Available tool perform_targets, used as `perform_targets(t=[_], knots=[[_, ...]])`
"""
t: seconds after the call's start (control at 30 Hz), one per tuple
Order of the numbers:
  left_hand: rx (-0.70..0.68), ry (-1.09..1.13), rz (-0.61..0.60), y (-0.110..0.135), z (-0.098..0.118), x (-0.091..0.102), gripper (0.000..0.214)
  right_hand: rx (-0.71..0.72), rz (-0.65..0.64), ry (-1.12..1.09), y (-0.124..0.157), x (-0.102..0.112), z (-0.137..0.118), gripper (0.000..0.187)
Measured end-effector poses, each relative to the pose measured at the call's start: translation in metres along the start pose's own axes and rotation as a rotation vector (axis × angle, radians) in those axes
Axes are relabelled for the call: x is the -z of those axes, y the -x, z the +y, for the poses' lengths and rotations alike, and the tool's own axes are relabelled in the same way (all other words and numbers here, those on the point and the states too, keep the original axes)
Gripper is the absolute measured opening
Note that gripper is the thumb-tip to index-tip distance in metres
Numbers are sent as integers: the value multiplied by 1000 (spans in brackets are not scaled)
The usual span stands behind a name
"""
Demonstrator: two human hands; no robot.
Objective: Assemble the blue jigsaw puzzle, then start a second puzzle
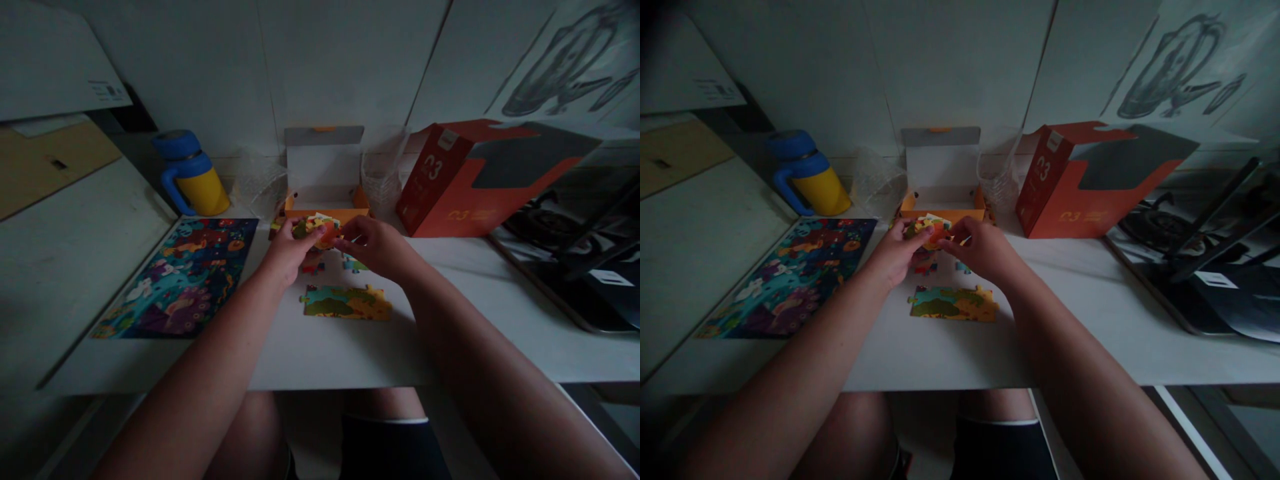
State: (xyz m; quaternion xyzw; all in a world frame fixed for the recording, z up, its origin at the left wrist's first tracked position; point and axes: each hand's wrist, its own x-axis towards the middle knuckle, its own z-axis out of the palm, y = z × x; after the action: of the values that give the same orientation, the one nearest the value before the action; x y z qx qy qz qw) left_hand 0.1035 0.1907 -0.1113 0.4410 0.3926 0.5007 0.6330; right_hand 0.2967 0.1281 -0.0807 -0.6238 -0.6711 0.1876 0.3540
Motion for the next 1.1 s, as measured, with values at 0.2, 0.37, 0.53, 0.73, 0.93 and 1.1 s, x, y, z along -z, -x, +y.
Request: perform_targets(t=[0.2, 0.37, 0.53, 0.73, 0.93, 1.1], knots=[[-2, 17, -23, 1, -1, -1, 58, -114, 43, -149, -4, -16, 5, 34], [-22, 8, 27, 1, 3, -1, 54, -72, 8, 37, -3, -5, 4, 33], [15, 56, 71, -2, 8, 2, 53, 97, -494, 321, 8, 16, -4, 27], [16, 83, 64, -4, 9, 4, 49, 39, -734, 454, 33, 19, -27, 64], [9, 91, 71, -5, 7, 3, 42, 130, -749, 478, 49, 3, -51, 55], [19, 91, 69, -4, 7, 2, 43, 270, -712, 370, 56, -19, -62, 43]])
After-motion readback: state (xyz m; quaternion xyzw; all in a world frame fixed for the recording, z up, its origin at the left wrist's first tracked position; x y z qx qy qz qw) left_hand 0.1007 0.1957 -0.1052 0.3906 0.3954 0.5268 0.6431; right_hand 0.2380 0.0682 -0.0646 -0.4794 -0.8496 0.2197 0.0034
